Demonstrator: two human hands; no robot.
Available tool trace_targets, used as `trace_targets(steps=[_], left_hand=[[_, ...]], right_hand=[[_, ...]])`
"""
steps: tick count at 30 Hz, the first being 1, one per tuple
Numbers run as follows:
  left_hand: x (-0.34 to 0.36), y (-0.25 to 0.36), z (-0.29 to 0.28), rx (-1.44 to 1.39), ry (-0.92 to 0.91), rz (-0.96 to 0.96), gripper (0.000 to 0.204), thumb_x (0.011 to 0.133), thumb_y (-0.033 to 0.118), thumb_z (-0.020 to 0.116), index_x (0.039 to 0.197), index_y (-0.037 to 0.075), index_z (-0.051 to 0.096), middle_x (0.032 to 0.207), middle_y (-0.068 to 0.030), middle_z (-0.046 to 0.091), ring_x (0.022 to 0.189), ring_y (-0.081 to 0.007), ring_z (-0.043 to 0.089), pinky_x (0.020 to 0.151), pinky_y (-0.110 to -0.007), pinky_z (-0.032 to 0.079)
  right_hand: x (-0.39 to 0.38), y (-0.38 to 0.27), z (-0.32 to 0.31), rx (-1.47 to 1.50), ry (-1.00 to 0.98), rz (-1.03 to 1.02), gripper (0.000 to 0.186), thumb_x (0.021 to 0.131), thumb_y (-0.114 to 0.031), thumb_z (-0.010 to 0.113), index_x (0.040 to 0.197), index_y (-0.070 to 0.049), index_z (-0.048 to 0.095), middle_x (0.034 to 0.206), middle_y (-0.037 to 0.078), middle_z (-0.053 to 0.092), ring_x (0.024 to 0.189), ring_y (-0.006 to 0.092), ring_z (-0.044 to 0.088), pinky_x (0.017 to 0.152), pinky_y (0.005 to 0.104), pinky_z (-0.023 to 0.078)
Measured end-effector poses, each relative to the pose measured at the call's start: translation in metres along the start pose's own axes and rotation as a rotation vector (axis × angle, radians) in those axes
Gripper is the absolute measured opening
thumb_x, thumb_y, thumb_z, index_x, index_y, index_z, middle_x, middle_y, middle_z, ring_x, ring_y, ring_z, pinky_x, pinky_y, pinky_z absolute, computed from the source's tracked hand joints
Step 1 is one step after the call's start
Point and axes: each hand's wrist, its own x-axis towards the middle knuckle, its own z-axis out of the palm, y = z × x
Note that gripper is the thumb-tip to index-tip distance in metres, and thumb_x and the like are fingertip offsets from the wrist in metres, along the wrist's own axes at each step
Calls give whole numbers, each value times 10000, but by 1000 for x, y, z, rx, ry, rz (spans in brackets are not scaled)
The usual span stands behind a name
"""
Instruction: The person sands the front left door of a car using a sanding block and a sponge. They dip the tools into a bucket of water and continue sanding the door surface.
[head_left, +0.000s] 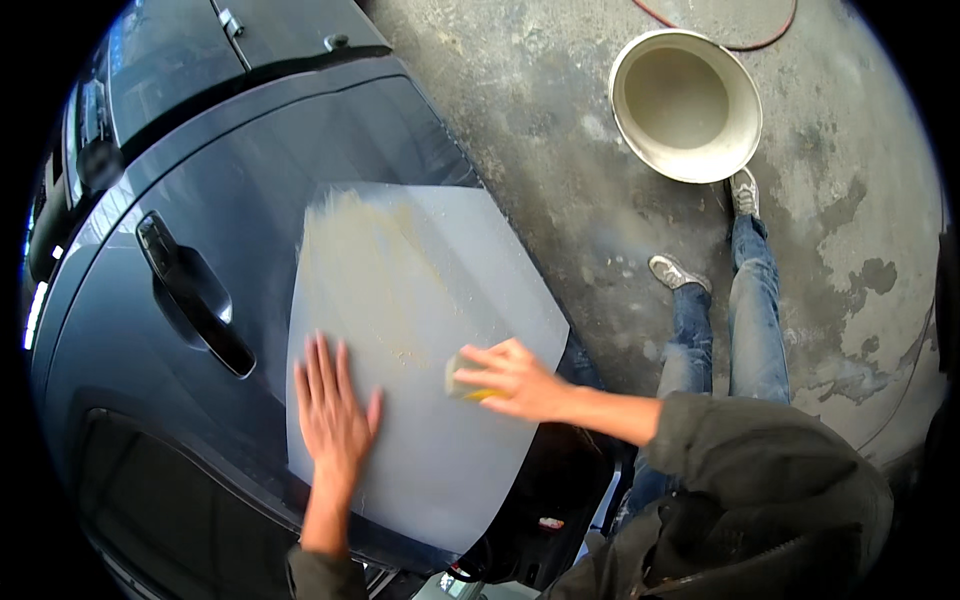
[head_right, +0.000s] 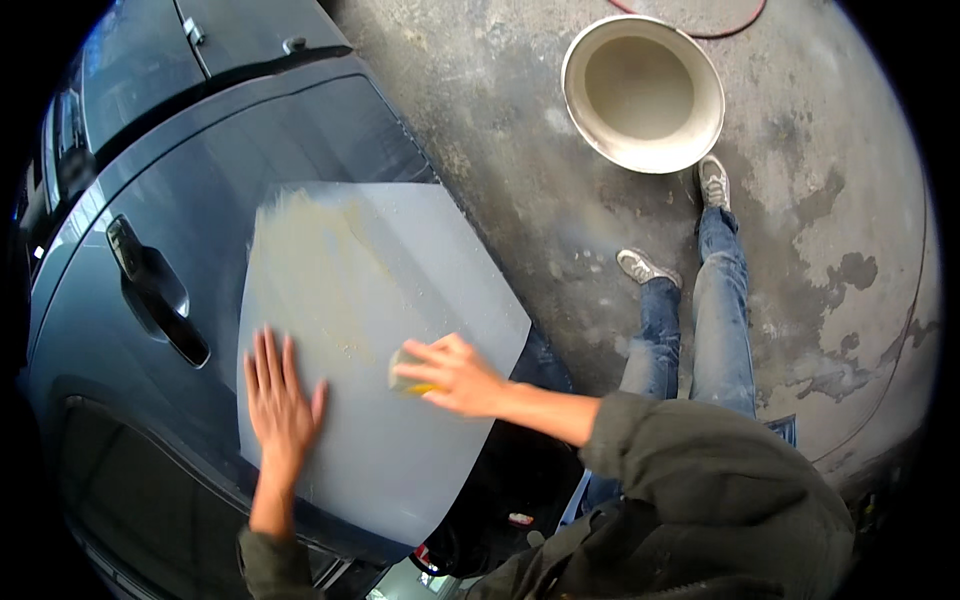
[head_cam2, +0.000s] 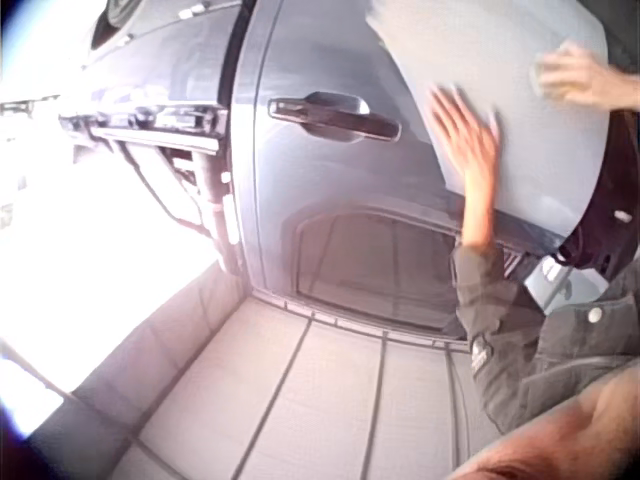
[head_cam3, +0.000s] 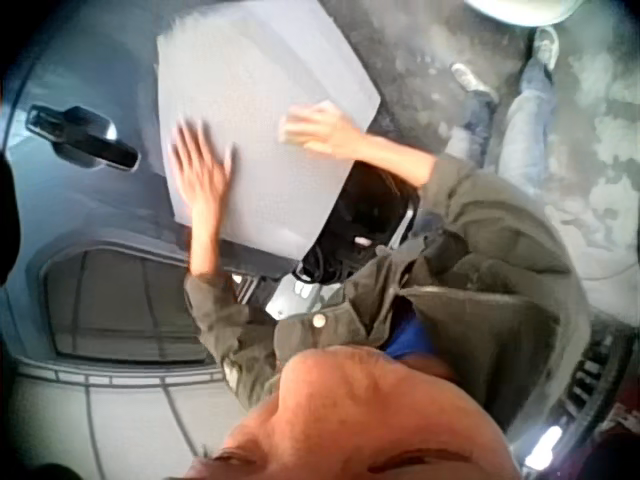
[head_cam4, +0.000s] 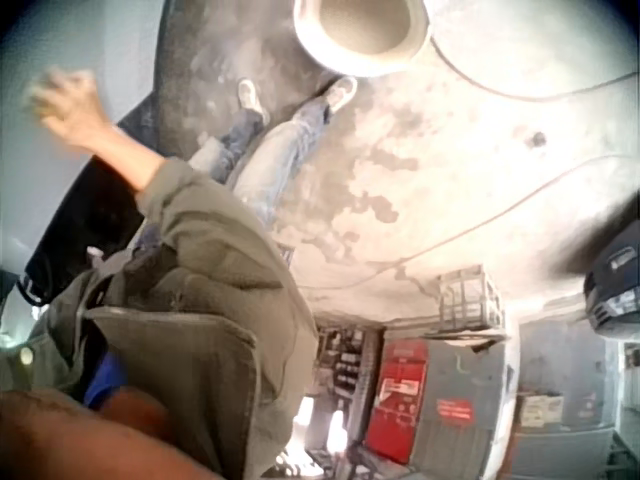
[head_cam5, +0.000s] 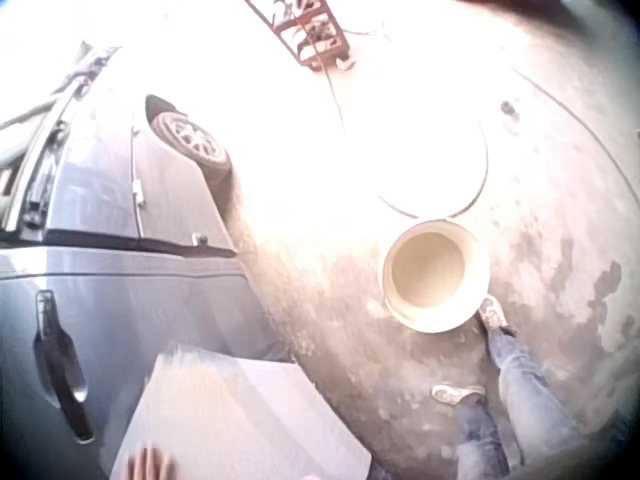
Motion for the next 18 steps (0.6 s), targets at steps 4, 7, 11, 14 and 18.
trace_targets(steps=[4,7,11,14,18], left_hand=[[153,-10,0,178,193,-34,791,961,537,437,1517,-10,310,1617,-212,191,1517,-334,127,1245,-430,63],[215,20,32,319,153,-106,811,965,579,384,1530,5,289,1625,-196,180,1522,-318,113,1246,-432,37],[186,105,82,337,-82,112,810,974,609,319,1547,39,269,1636,-155,174,1524,-301,108,1245,-436,20],[134,161,117,313,-171,218,834,979,604,312,1552,6,215,1640,-133,175,1524,-281,115,1248,-422,22],[46,244,172,216,-334,423,816,972,599,339,1544,23,263,1638,-135,182,1525,-278,112,1248,-419,23]], right_hand=[[-21,61,-142,-227,182,161,504,762,-231,736,1258,-189,658,1415,127,543,1136,329,520,1023,448,416],[-33,84,-241,-373,221,305,522,778,-233,748,1289,-190,651,1443,103,527,1158,315,514,1053,430,417],[-35,107,-329,-471,222,421,546,824,-258,737,1343,-149,608,1466,127,505,1321,319,473,1120,427,357],[-19,148,-361,-518,235,451,560,854,-279,709,1373,-124,569,1469,142,496,1308,336,485,1117,415,358],[14,220,-388,-713,134,448,570,866,-302,692,1386,-123,542,1483,163,467,1297,379,484,1103,427,375]])
